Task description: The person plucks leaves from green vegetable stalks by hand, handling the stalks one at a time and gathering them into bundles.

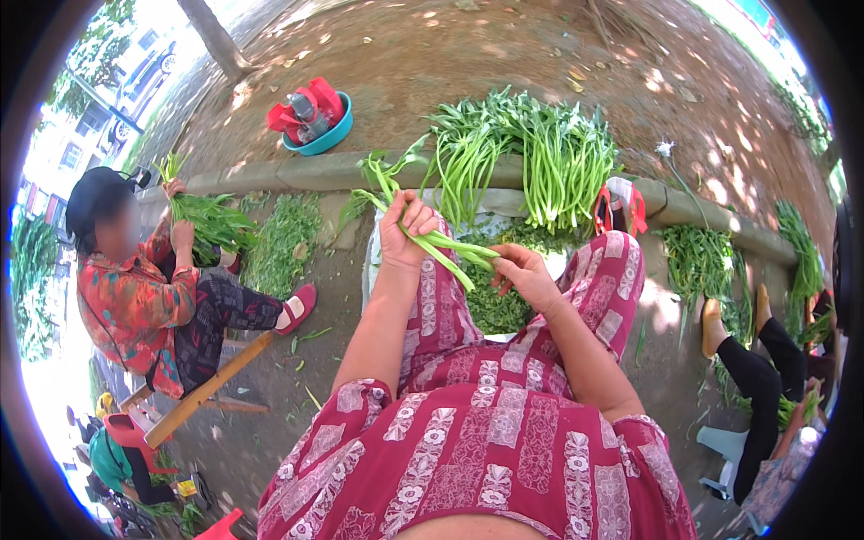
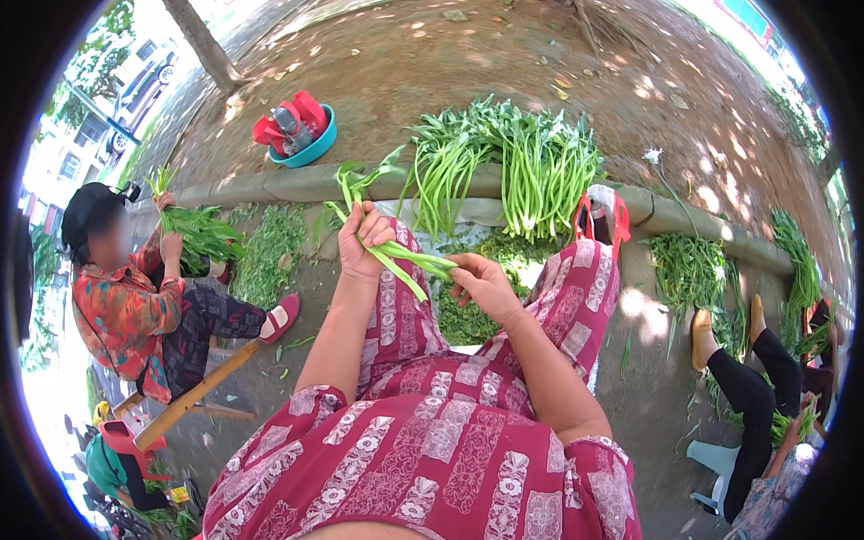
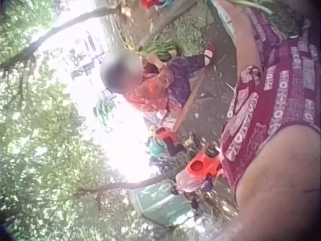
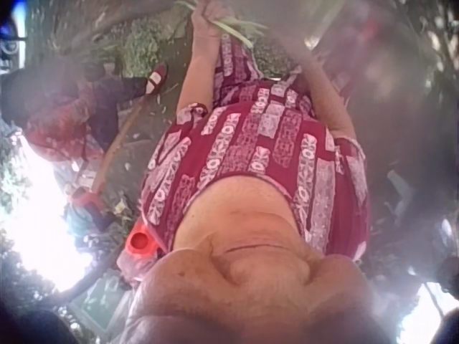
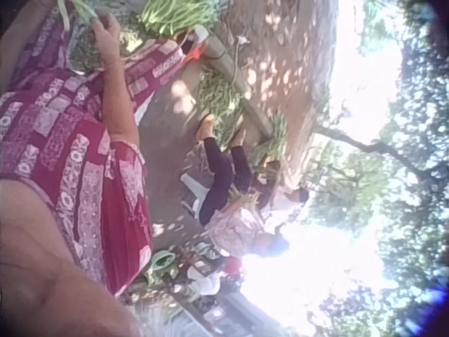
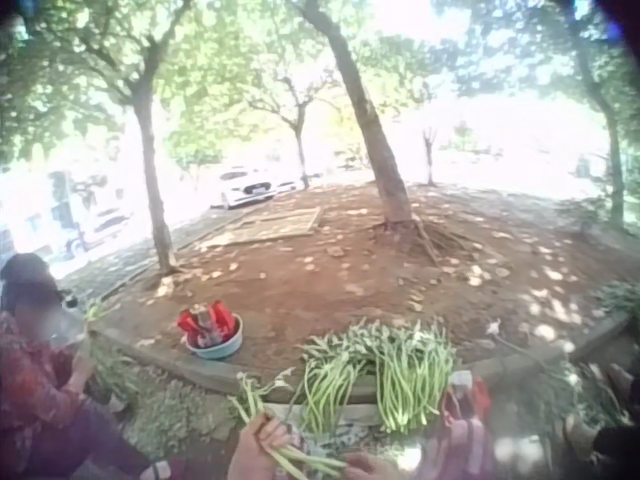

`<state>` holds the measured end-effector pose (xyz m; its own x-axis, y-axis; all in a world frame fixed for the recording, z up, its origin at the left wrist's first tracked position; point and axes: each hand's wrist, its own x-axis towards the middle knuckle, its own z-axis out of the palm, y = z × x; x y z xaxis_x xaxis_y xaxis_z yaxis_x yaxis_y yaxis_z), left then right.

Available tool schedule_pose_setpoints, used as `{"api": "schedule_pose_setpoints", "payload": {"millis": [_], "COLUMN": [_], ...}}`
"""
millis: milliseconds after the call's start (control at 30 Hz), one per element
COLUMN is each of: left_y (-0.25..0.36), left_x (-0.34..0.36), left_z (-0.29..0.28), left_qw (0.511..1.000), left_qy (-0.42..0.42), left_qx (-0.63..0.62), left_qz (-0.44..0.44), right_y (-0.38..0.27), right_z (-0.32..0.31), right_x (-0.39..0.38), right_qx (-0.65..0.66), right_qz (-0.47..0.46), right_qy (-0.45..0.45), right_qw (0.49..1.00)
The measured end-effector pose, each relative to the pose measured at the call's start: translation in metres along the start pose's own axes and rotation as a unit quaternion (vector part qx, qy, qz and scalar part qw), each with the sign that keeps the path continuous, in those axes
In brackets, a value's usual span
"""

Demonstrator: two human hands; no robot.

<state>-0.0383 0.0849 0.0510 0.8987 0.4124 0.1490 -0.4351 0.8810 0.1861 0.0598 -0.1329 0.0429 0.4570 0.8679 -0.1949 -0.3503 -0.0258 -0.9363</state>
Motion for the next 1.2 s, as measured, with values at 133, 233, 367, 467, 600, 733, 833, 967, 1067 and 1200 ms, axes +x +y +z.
{"api": "schedule_pose_setpoints", "payload": {"millis": [133,233,367,467,600,733,833,967,1067,1200], "left_y": [-0.003,-0.005,-0.003,-0.003,-0.010,-0.008,-0.007,-0.005,-0.008,-0.005], "left_x": [-0.001,0.001,0.000,0.001,0.003,0.003,0.005,0.007,0.007,0.007], "left_z": [0.005,0.005,0.002,0.004,0.008,0.004,0.002,-0.002,0.001,0.001], "left_qw": [1.000,0.999,0.998,0.997,0.994,0.996,0.996,0.997,0.997,0.998], "left_qy": [0.020,0.039,0.054,0.075,0.091,0.075,0.072,0.064,0.069,0.060], "left_qx": [0.007,0.022,-0.002,-0.007,0.041,0.036,0.037,0.020,0.028,0.001], "left_qz": [0.001,-0.012,-0.028,-0.032,-0.031,-0.031,-0.028,-0.034,-0.031,-0.023], "right_y": [0.005,0.005,0.005,-0.001,0.001,0.006,0.013,0.021,0.031,0.031], "right_z": [0.000,0.001,0.007,0.014,0.017,0.014,0.010,0.008,0.002,0.001], "right_x": [-0.003,-0.009,-0.015,-0.016,-0.018,-0.013,-0.008,-0.004,-0.002,-0.001], "right_qx": [-0.051,-0.126,-0.324,-0.465,-0.505,-0.454,-0.413,-0.353,-0.283,-0.143], "right_qz": [-0.003,-0.023,-0.169,-0.275,-0.269,-0.254,-0.237,-0.197,-0.143,-0.047], "right_qy": [0.014,0.016,0.000,-0.003,0.023,0.065,0.099,0.124,0.130,0.152], "right_qw": [0.999,0.992,0.931,0.842,0.820,0.852,0.874,0.906,0.939,0.977]}}
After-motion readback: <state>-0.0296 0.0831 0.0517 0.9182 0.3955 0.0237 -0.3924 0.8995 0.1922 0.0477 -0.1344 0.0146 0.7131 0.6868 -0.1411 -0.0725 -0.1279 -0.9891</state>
